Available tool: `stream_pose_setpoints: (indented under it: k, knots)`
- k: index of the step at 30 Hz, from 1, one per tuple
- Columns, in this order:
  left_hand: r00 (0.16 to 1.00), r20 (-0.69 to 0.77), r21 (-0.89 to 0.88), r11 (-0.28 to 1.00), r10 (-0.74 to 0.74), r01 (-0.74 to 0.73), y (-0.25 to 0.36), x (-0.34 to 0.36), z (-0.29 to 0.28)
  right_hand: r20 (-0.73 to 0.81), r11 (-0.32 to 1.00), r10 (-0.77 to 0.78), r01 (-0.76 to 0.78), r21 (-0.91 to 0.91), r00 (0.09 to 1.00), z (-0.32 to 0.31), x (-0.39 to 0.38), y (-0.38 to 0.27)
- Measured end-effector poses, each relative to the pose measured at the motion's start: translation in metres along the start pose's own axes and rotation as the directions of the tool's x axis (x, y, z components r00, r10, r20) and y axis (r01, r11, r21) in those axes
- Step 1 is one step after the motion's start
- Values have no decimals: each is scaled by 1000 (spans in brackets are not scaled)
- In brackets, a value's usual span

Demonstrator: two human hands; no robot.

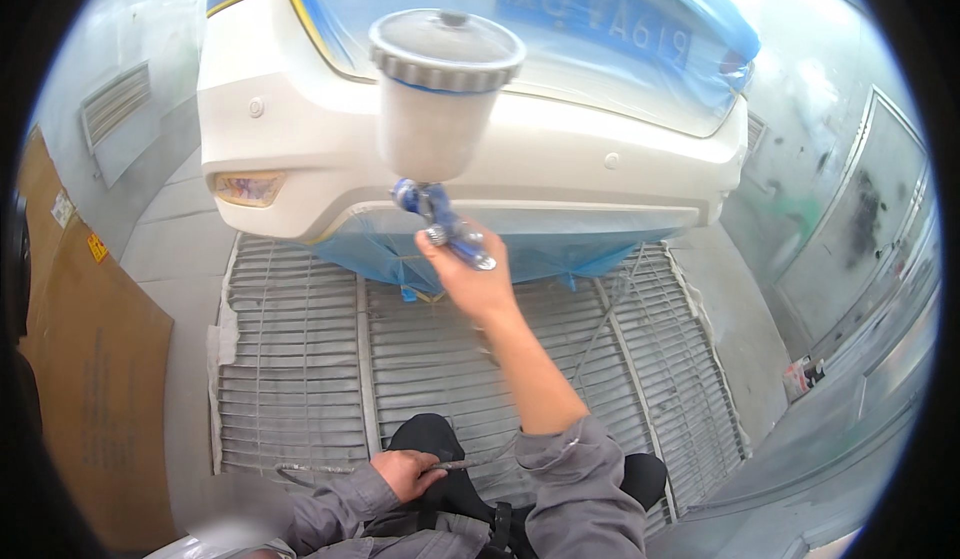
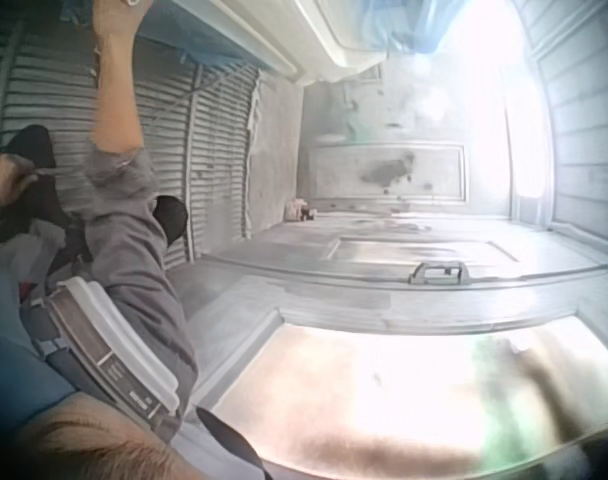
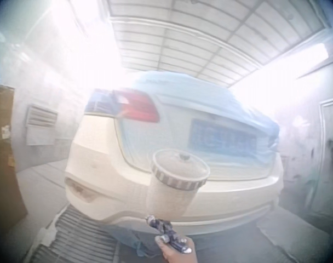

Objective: The person spray paints the rear bumper of a white car with white paint using a spray gun. They then move to a workbench, pour paint into the spray gun cup, and clean the spray gun with a cloth.

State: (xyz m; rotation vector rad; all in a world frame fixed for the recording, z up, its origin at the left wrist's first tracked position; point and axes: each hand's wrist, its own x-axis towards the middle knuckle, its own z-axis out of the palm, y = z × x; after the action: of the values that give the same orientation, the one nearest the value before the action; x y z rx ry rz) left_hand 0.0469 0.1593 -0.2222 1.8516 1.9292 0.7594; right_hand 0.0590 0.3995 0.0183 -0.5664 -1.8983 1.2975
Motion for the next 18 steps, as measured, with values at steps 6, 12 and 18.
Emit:
stream_pose_setpoints:
  k: [6, 12, 18]
  knots:
    - [996, 91, 34, 999, 9, -12, 29, 40, 17, -146, 991, 72, -54, 127, 987, -110, -1, 23]
    - [986, 153, -1, 998, 63, -63, 67, 93, 45, -298, 994, 56, -23, 111, 953, -239, -9, 46]
    - [975, 196, 9, 994, 104, -108, 105, 152, 77, -439, 995, 62, -21, 97, 896, -381, -7, 81]
